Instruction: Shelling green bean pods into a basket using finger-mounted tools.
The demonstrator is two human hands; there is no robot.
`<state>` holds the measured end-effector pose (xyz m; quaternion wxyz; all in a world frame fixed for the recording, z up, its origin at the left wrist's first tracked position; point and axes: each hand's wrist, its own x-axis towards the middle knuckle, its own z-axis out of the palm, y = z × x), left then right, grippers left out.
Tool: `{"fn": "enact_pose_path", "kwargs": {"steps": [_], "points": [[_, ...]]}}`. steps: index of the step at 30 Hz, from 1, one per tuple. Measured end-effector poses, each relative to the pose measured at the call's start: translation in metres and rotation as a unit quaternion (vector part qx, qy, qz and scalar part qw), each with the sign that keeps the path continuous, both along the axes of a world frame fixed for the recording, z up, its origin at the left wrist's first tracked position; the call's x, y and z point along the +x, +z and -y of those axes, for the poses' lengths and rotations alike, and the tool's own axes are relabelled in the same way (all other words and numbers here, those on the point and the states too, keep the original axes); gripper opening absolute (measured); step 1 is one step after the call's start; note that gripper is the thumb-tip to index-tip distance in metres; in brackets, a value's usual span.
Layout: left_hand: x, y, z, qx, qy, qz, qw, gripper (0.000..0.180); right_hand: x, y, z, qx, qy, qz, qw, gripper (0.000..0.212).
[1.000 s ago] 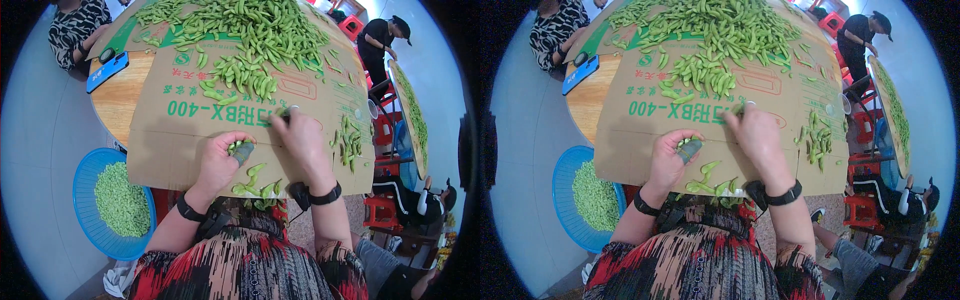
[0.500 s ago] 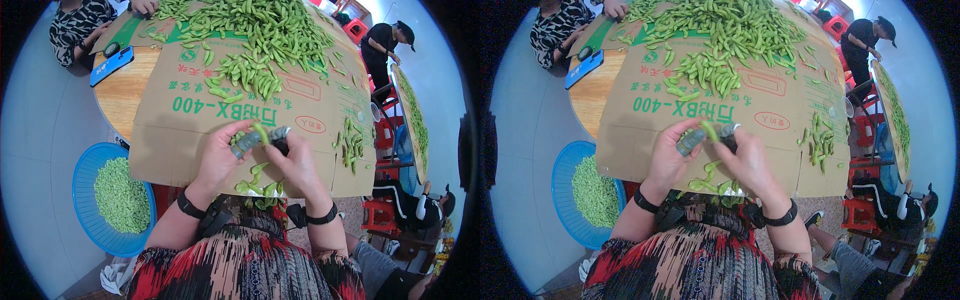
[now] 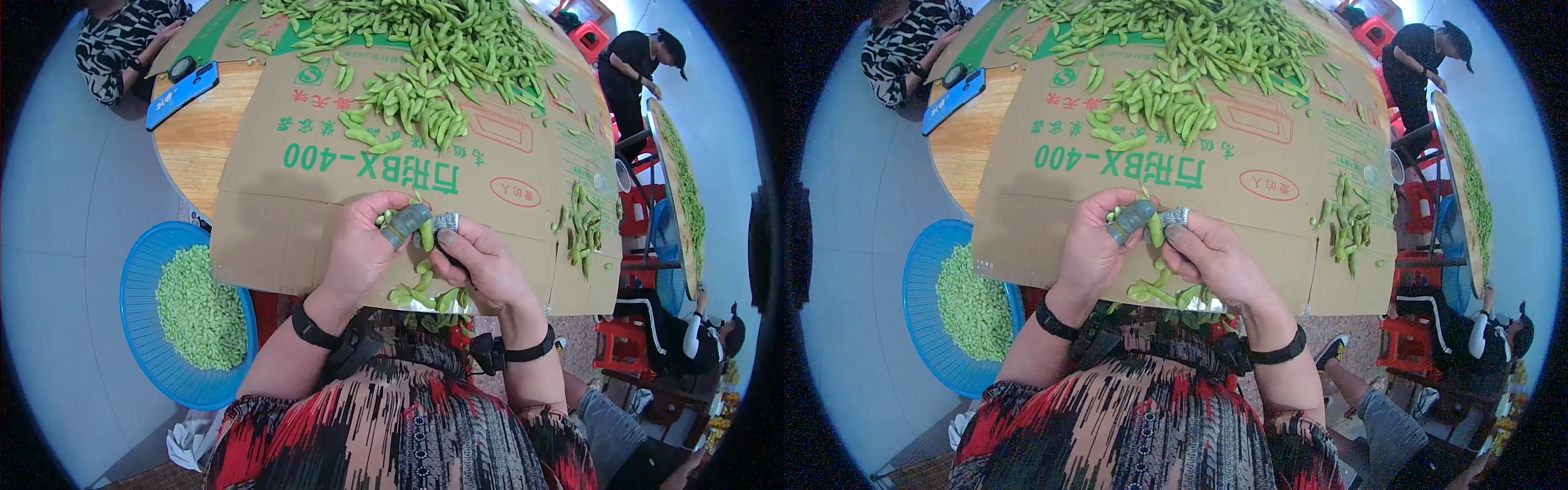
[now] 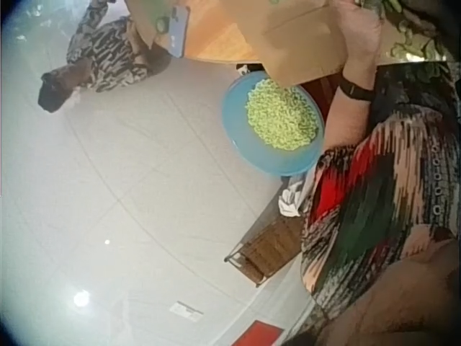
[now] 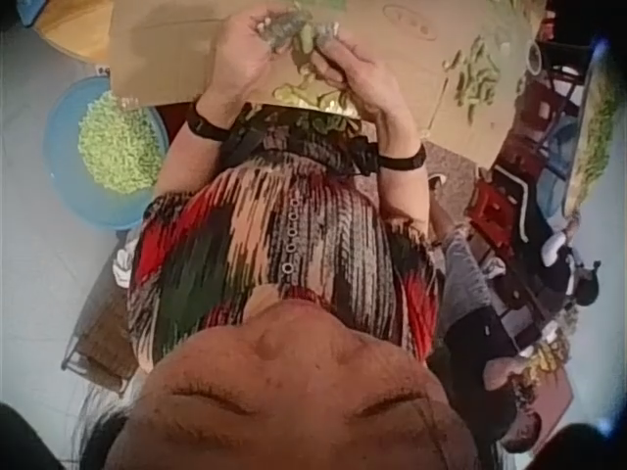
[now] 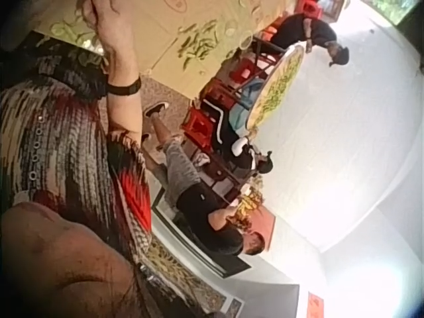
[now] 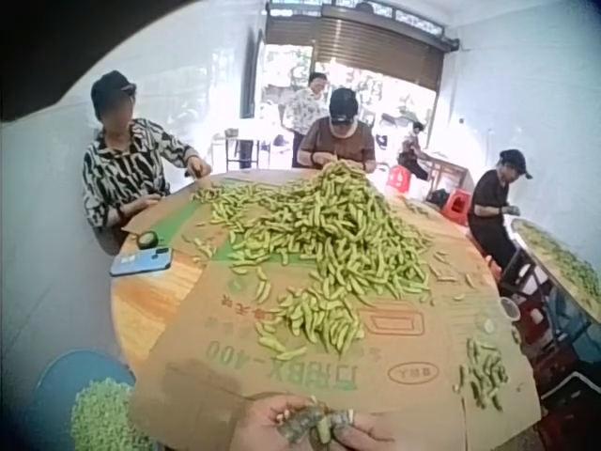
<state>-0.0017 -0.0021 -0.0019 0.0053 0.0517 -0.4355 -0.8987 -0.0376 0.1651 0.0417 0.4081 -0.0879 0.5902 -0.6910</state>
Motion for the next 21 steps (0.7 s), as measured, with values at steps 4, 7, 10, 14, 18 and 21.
{"fn": "enact_pose_path", "kwargs": {"steps": [4,7,10,14,18,21], "points": [[0.002,-0.001,0.003,-0.057,-0.013,-0.021,0.998,0.020,-0.001,-0.003,-0.002,-0.048,0.012,0.094,0.994,0.020],[0.002,-0.001,0.009,0.083,-0.089,-0.019,0.992,0.019,0.005,0.002,0.000,-0.100,-0.021,0.204,0.974,0.021],[0.002,0.004,0.011,0.161,-0.119,-0.011,0.980,0.016,0.008,0.004,0.002,-0.134,-0.016,0.229,0.964,0.021],[-0.001,0.002,0.006,0.119,-0.061,-0.002,0.991,0.016,0.004,0.000,0.004,-0.078,-0.012,0.113,0.991,0.019],[-0.004,-0.001,-0.004,-0.073,-0.005,-0.040,0.997,0.020,0.009,-0.002,0.013,0.191,-0.047,-0.350,0.916,0.015],[-0.006,0.001,-0.004,-0.106,0.027,-0.053,0.993,0.026,0.003,-0.009,0.010,0.228,-0.035,-0.386,0.893,0.016]]}}
